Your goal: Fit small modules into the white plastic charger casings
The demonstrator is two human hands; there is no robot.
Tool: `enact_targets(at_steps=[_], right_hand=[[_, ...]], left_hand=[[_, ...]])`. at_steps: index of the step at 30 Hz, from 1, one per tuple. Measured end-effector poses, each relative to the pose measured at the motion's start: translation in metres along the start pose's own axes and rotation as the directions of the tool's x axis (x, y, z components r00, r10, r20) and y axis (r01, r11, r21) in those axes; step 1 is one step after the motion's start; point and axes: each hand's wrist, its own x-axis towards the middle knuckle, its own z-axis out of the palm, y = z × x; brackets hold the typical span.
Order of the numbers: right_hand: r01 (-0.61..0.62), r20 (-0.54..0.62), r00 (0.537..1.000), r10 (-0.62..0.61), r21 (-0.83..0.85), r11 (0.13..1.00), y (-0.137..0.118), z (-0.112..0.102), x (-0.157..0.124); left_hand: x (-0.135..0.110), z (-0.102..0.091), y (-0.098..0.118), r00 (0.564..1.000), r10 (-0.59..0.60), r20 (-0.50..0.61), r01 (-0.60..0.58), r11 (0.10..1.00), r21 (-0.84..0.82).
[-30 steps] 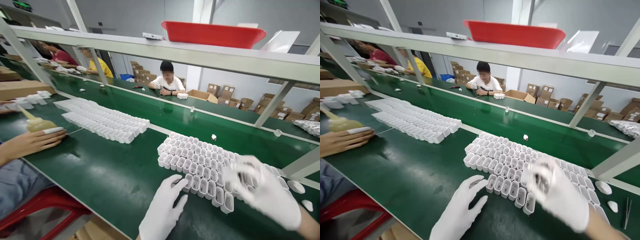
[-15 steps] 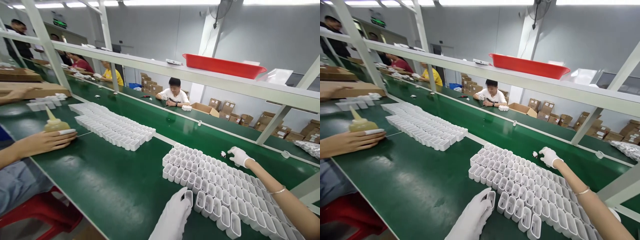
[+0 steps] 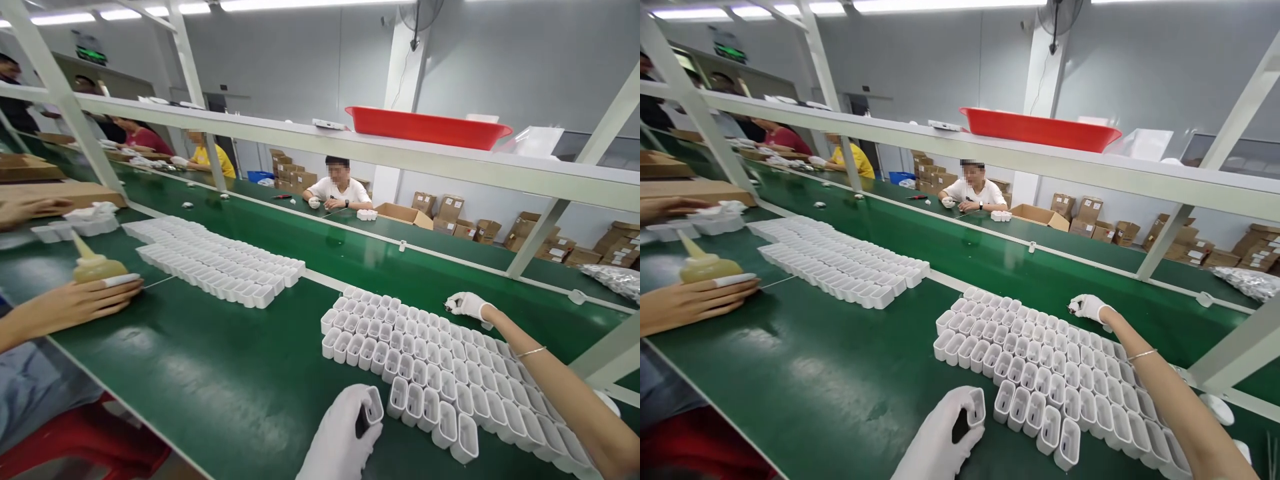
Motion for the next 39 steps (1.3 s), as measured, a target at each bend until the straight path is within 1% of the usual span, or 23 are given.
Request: enact_targets(at_steps=[2, 3, 5, 7, 9, 11, 12, 13, 15, 17, 18, 20, 22, 23, 27, 31, 37, 39], right_hand=[[-0.002, 0.033, 0.999, 0.000, 0.077, 0.997, -0.003, -0.007, -0.006], [0.001, 0.050, 0.999, -0.007, 0.121, 0.993, -0.005, -0.011, -0.010], [0.014, 0.075, 0.997, -0.031, 0.214, 0.977, -0.009, -0.019, -0.019], [0.033, 0.093, 0.993, -0.066, 0.319, 0.947, -0.017, -0.024, -0.037], [0.043, 0.111, 0.989, -0.099, 0.419, 0.907, -0.030, -0.026, -0.067], [0.033, 0.141, 0.984, -0.112, 0.472, 0.881, -0.047, -0.023, -0.108], [0.017, 0.182, 0.976, -0.119, 0.482, 0.876, -0.056, -0.020, -0.131], [0.009, 0.230, 0.963, -0.142, 0.499, 0.867, -0.064, -0.016, -0.153], [-0.016, 0.329, 0.919, -0.218, 0.584, 0.812, -0.078, -0.003, -0.192], [0.065, 0.291, 0.907, -0.304, 0.618, 0.784, -0.084, 0.013, -0.218], [0.132, 0.248, 0.901, -0.355, 0.624, 0.770, -0.084, 0.021, -0.225], [0.268, 0.156, 0.879, -0.450, 0.620, 0.738, -0.081, 0.032, -0.231], [0.348, 0.106, 0.852, -0.512, 0.616, 0.707, -0.078, 0.037, -0.229], [0.366, 0.098, 0.846, -0.524, 0.606, 0.706, -0.077, 0.038, -0.228], [0.362, 0.123, 0.854, -0.505, 0.557, 0.748, -0.078, 0.035, -0.226], [0.349, 0.129, 0.862, -0.490, 0.549, 0.759, -0.080, 0.035, -0.230], [0.439, 0.082, 0.855, -0.512, 0.410, 0.800, -0.083, 0.035, -0.237], [0.443, 0.097, 0.856, -0.508, 0.371, 0.816, -0.085, 0.035, -0.238]], left_hand=[[0.000, -0.003, 0.002, 0.998, -0.058, 0.009, 0.058, 0.998, 0.009], [-0.001, -0.004, 0.004, 0.996, -0.084, -0.012, 0.084, 0.996, -0.011], [-0.006, -0.008, 0.009, 0.990, -0.111, -0.084, 0.102, 0.989, -0.102], [-0.014, -0.009, 0.018, 0.981, -0.107, -0.160, 0.073, 0.976, -0.205], [-0.022, -0.005, 0.030, 0.974, -0.096, -0.203, 0.043, 0.967, -0.252], [-0.029, 0.002, 0.043, 0.974, -0.086, -0.211, 0.030, 0.967, -0.255], [-0.031, 0.007, 0.048, 0.976, -0.072, -0.206, 0.018, 0.967, -0.254], [-0.033, 0.012, 0.052, 0.979, -0.053, -0.198, 0.000, 0.967, -0.256], [-0.037, 0.020, 0.055, 0.988, 0.002, -0.154, -0.043, 0.963, -0.267], [-0.040, 0.025, 0.055, 0.994, 0.059, -0.096, -0.083, 0.960, -0.266], [-0.040, 0.025, 0.053, 0.993, 0.087, -0.078, -0.104, 0.961, -0.254], [-0.041, 0.025, 0.051, 0.987, 0.137, -0.078, -0.151, 0.964, -0.220], [-0.040, 0.023, 0.050, 0.979, 0.175, -0.103, -0.192, 0.964, -0.186], [-0.039, 0.023, 0.050, 0.975, 0.188, -0.116, -0.206, 0.963, -0.172], [-0.039, 0.024, 0.052, 0.972, 0.191, -0.139, -0.211, 0.966, -0.147], [-0.040, 0.024, 0.054, 0.975, 0.176, -0.138, -0.192, 0.975, -0.115], [-0.040, 0.023, 0.054, 0.967, 0.208, -0.150, -0.223, 0.970, -0.096], [-0.040, 0.023, 0.053, 0.967, 0.213, -0.140, -0.228, 0.969, -0.097]])
